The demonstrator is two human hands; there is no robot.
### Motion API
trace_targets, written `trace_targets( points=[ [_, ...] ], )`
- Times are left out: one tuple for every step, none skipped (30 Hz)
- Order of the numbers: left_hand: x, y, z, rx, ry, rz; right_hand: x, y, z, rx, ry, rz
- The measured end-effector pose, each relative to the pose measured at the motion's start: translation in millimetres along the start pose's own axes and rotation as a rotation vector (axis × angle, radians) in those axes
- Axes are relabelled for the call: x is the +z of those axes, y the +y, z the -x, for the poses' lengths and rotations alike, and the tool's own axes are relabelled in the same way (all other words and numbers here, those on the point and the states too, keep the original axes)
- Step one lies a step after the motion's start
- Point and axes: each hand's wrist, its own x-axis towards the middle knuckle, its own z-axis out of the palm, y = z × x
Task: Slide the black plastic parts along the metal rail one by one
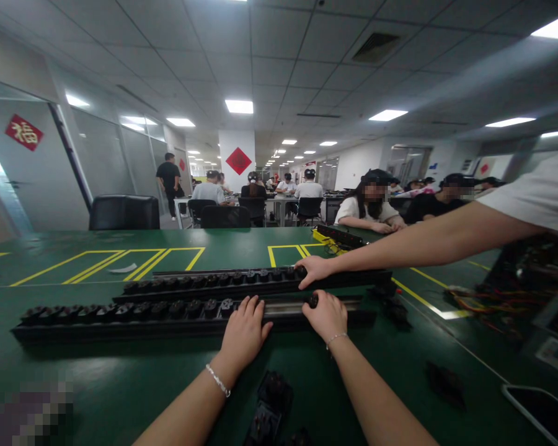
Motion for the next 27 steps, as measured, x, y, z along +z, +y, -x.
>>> trace_targets(
  points=[
    [0.2, -0.1, 0.1, 0.001, 0.001, -0.001, -0.1, 0.3, -0.1, 0.001, 0.001, -0.001],
    [0.3, -0.3, 0.0, 0.003, -0.002, -0.001, -0.3, 0.6, -0.3, 0.003, 0.002, -0.003],
    [0.2, -0.5, -0.1, 0.005, -0.005, -0.001, -0.5, 0.9, -0.4, 0.005, 0.004, -0.005],
    [-0.1, -0.7, -0.4, 0.006, -0.01, -0.001, -0.7, 1.3, -0.6, 0.006, 0.005, -0.008],
    [-0.4, -0.9, -0.6, 0.006, -0.015, -0.001, -0.9, 1.6, -0.8, 0.008, 0.005, -0.012],
    [-0.8, -1.1, -0.9, 0.006, -0.02, 0.0, -1.0, 2.0, -0.9, 0.007, 0.003, -0.016],
    [-1.1, -1.1, -1.1, 0.006, -0.024, 0.001, -1.1, 2.4, -1.0, 0.007, 0.002, -0.02],
    [-1.4, -1.2, -1.2, 0.005, -0.028, 0.003, -1.1, 2.7, -1.1, 0.006, 0.0, -0.024],
    [-1.6, -1.1, -1.3, 0.004, -0.032, 0.005, -1.0, 3.0, -1.2, 0.006, 0.0, -0.026],
    [-1.9, -1.0, -1.3, 0.004, -0.035, 0.008, -0.9, 3.3, -1.3, 0.007, 0.002, -0.027],
    [-2.0, -0.9, -1.3, 0.003, -0.038, 0.01, -0.8, 3.5, -1.4, 0.008, 0.004, -0.027],
    [-2.2, -0.7, -1.3, 0.002, -0.039, 0.01, -0.6, 3.8, -1.5, 0.008, 0.005, -0.025],
    [-2.3, -0.5, -1.3, 0.003, -0.04, 0.011, -0.5, 4.0, -1.7, 0.007, 0.006, -0.024],
    [-2.4, -0.4, -1.3, 0.004, -0.04, 0.012, -0.4, 4.2, -1.9, 0.006, 0.004, -0.022],
    [-2.4, -0.3, -1.4, 0.004, -0.039, 0.013, -0.5, 4.5, -2.1, 0.004, 0.001, -0.02],
    [-2.2, -0.3, -1.4, 0.002, -0.038, 0.015, -0.6, 4.7, -2.4, 0.004, -0.004, -0.019],
    [-2.0, -0.3, -1.5, 0.0, -0.037, 0.018, -0.9, 5.0, -2.6, 0.003, -0.01, -0.019],
    [-1.7, -0.3, -1.5, -0.003, -0.037, 0.02, -1.2, 5.2, -2.7, 0.002, -0.015, -0.019],
    [-1.3, -0.3, -1.5, -0.005, -0.038, 0.021, -1.6, 5.3, -2.7, -0.001, -0.019, -0.017],
    [-1.1, -0.3, -1.5, -0.007, -0.037, 0.021, -2.0, 5.4, -2.5, -0.002, -0.017, -0.014],
    [-1.0, -0.2, -1.4, -0.007, -0.037, 0.02, -2.4, 5.3, -2.2, -0.003, -0.011, -0.009],
    [-1.0, -0.1, -1.4, -0.007, -0.037, 0.019, -2.7, 5.3, -1.8, -0.002, -0.003, -0.005],
    [-1.3, 0.0, -1.3, -0.008, -0.036, 0.018, -3.0, 5.2, -1.4, -0.001, 0.004, -0.003],
    [-1.6, 0.2, -1.3, -0.009, -0.037, 0.018, -3.2, 5.1, -1.0, 0.003, 0.009, -0.004],
    [-2.0, 0.3, -1.3, -0.01, -0.038, 0.018, -3.2, 5.1, -0.7, 0.006, 0.011, -0.01],
    [-2.4, 0.4, -1.3, -0.01, -0.04, 0.019, -3.2, 5.1, -0.5, 0.009, 0.01, -0.017],
    [-2.6, 0.5, -1.4, -0.01, -0.042, 0.02, -3.0, 5.3, -0.5, 0.013, 0.008, -0.025]
  ],
)
